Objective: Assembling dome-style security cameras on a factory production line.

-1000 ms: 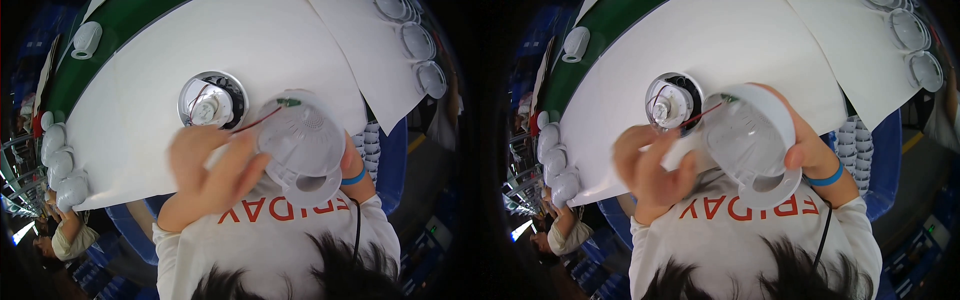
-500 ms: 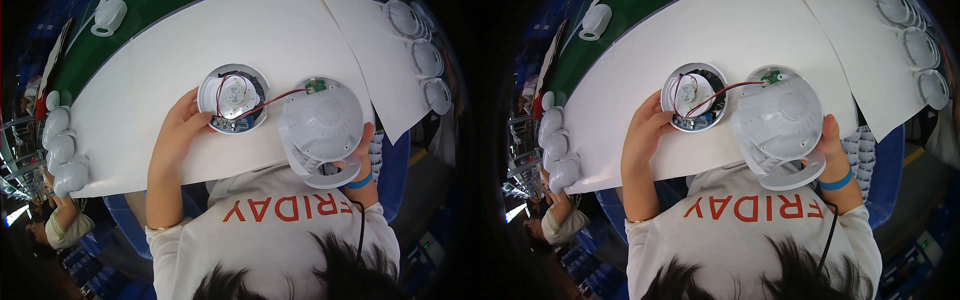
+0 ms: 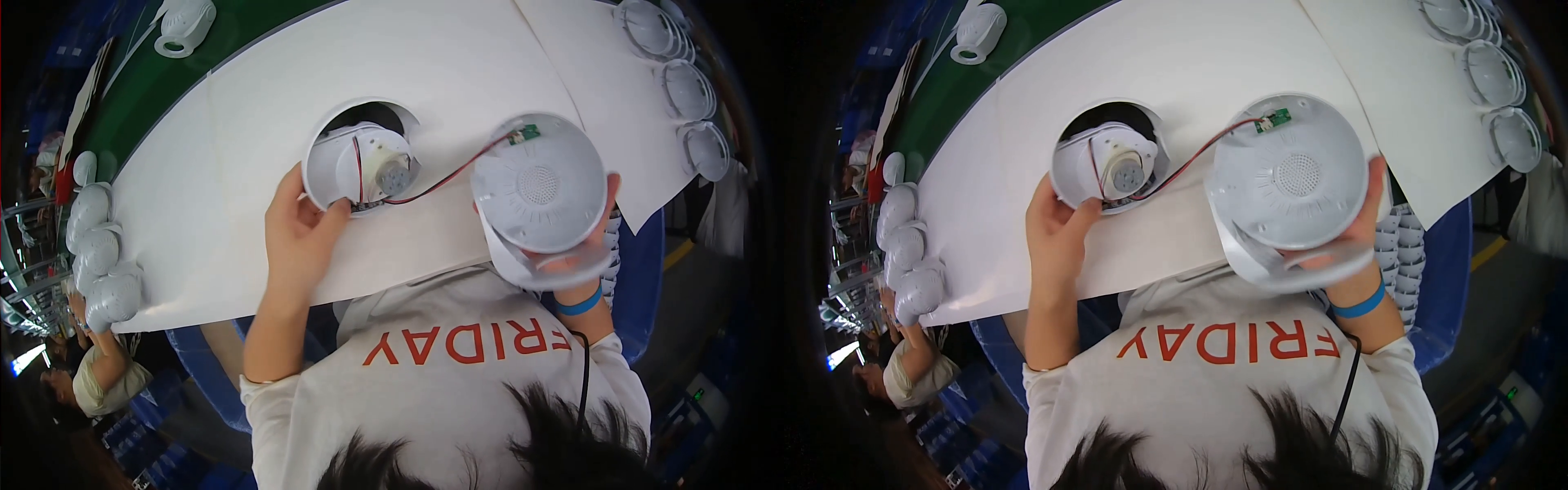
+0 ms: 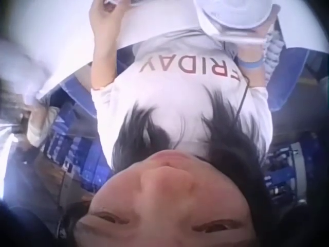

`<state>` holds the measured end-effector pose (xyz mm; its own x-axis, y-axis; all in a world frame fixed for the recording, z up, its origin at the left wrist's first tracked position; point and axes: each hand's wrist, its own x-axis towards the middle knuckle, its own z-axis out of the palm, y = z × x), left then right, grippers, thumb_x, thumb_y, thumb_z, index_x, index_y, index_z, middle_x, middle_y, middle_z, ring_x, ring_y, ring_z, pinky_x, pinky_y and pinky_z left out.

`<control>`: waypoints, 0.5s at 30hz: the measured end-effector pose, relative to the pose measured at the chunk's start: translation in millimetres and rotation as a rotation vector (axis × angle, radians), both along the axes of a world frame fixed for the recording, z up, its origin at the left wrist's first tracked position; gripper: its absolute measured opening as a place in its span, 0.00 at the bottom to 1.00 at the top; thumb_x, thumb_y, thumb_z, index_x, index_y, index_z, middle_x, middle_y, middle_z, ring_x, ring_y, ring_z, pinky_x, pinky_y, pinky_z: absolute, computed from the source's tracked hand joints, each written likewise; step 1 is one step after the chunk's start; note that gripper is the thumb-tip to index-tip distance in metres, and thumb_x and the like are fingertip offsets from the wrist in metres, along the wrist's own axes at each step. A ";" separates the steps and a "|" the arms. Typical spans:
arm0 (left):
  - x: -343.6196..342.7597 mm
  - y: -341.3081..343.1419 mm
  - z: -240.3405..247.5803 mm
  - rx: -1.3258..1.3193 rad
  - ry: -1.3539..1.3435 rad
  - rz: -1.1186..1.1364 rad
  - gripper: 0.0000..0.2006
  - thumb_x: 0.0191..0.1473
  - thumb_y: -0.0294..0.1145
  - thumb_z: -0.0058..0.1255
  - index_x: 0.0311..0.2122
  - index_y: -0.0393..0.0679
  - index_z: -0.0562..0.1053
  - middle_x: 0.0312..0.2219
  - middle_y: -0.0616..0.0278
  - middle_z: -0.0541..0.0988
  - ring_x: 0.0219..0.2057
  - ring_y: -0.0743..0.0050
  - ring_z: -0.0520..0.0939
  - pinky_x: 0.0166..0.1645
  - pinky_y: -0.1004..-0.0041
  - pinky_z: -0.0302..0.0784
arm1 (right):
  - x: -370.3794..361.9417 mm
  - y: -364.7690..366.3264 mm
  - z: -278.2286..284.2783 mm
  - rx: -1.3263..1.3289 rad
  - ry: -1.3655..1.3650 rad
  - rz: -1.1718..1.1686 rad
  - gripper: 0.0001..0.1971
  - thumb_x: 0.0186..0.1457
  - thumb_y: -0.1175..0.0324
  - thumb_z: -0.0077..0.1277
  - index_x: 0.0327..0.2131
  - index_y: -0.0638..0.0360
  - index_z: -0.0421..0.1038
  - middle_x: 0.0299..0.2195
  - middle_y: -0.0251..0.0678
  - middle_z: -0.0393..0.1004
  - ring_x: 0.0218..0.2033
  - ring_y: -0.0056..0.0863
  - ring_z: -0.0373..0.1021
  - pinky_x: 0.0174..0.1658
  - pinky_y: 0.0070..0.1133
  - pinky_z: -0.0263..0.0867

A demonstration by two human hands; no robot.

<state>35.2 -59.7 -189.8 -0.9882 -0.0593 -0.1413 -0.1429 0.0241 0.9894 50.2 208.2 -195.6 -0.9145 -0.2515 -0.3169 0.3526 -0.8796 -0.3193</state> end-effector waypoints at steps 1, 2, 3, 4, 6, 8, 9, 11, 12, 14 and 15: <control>5.4 3.2 -1.0 -0.139 0.229 0.070 0.25 0.36 0.15 0.46 0.46 0.34 0.65 0.33 0.60 0.69 0.36 0.73 0.72 0.38 0.77 0.70 | -6.0 -3.8 7.4 0.026 -0.049 0.030 0.41 0.44 0.33 0.38 0.56 0.49 0.48 0.55 0.43 0.52 0.55 0.43 0.52 0.54 0.42 0.54; 10.7 8.0 2.1 -0.137 0.231 0.065 0.25 0.36 0.15 0.46 0.46 0.34 0.65 0.33 0.60 0.69 0.36 0.73 0.72 0.38 0.77 0.70 | -8.7 -6.9 15.2 0.050 -0.098 0.058 0.39 0.47 0.35 0.37 0.56 0.50 0.49 0.54 0.44 0.53 0.55 0.41 0.53 0.53 0.41 0.55; 15.2 12.9 7.0 -0.341 0.413 0.125 0.24 0.36 0.15 0.47 0.45 0.34 0.66 0.32 0.59 0.67 0.35 0.73 0.71 0.35 0.79 0.70 | -9.3 -12.6 21.3 0.051 -0.097 0.052 0.39 0.47 0.35 0.37 0.56 0.50 0.49 0.54 0.44 0.53 0.55 0.41 0.53 0.53 0.41 0.55; 17.4 17.9 9.2 -0.543 0.592 0.183 0.24 0.35 0.15 0.48 0.45 0.34 0.66 0.31 0.59 0.66 0.34 0.73 0.70 0.33 0.80 0.70 | -11.1 -18.3 24.7 0.216 -0.031 0.097 0.37 0.49 0.37 0.36 0.56 0.52 0.49 0.54 0.44 0.55 0.55 0.40 0.53 0.53 0.39 0.56; 21.8 26.8 14.3 -0.639 0.632 0.174 0.24 0.34 0.15 0.48 0.45 0.34 0.67 0.31 0.59 0.66 0.33 0.74 0.69 0.31 0.81 0.70 | -8.0 -10.7 25.0 0.359 0.029 0.217 0.31 0.52 0.49 0.43 0.55 0.56 0.50 0.52 0.42 0.57 0.52 0.33 0.58 0.52 0.31 0.57; 24.3 34.1 16.5 -0.748 0.730 0.178 0.26 0.32 0.16 0.49 0.45 0.33 0.67 0.30 0.58 0.66 0.31 0.75 0.69 0.29 0.83 0.69 | -3.0 -27.4 30.8 0.471 0.115 0.127 0.34 0.50 0.51 0.47 0.56 0.57 0.47 0.51 0.40 0.57 0.52 0.31 0.57 0.52 0.30 0.57; 24.6 37.3 15.3 -0.750 0.734 0.177 0.26 0.32 0.16 0.49 0.45 0.33 0.67 0.30 0.58 0.66 0.31 0.75 0.69 0.29 0.83 0.69 | -2.0 -35.7 32.9 0.581 0.196 0.040 0.37 0.48 0.53 0.51 0.56 0.58 0.44 0.51 0.39 0.57 0.52 0.30 0.57 0.52 0.29 0.56; 23.3 43.3 12.7 -0.720 0.772 0.221 0.27 0.31 0.17 0.49 0.46 0.32 0.67 0.30 0.59 0.67 0.30 0.75 0.69 0.28 0.83 0.69 | -0.4 -40.5 32.7 0.659 0.279 0.004 0.45 0.43 0.60 0.58 0.58 0.56 0.37 0.51 0.38 0.54 0.52 0.29 0.55 0.53 0.27 0.55; 23.2 44.5 11.5 -0.751 0.772 0.220 0.27 0.32 0.17 0.50 0.46 0.31 0.66 0.30 0.57 0.67 0.29 0.74 0.69 0.28 0.83 0.68 | 1.8 -43.7 28.2 0.703 0.405 -0.021 0.47 0.42 0.62 0.59 0.58 0.56 0.35 0.52 0.39 0.53 0.53 0.29 0.54 0.53 0.27 0.54; 23.6 48.0 9.6 -0.749 0.775 0.228 0.27 0.32 0.17 0.50 0.46 0.31 0.66 0.31 0.57 0.67 0.30 0.74 0.69 0.28 0.83 0.68 | 5.6 -50.5 29.0 0.688 0.498 -0.022 0.53 0.37 0.67 0.62 0.58 0.54 0.30 0.53 0.41 0.48 0.54 0.31 0.52 0.54 0.28 0.53; 23.5 49.7 8.5 -0.747 0.772 0.239 0.27 0.32 0.17 0.50 0.46 0.31 0.66 0.31 0.56 0.68 0.31 0.73 0.68 0.29 0.82 0.68 | 5.2 -52.5 28.6 0.687 0.499 -0.027 0.53 0.37 0.67 0.62 0.58 0.54 0.30 0.53 0.41 0.48 0.54 0.31 0.52 0.54 0.28 0.53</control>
<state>58.6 -10.1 -181.3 -0.7470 -0.0742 0.6606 0.4271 0.7079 0.5625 55.4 155.7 -167.0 -0.9907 -0.1268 0.0502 0.0107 -0.4392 -0.8983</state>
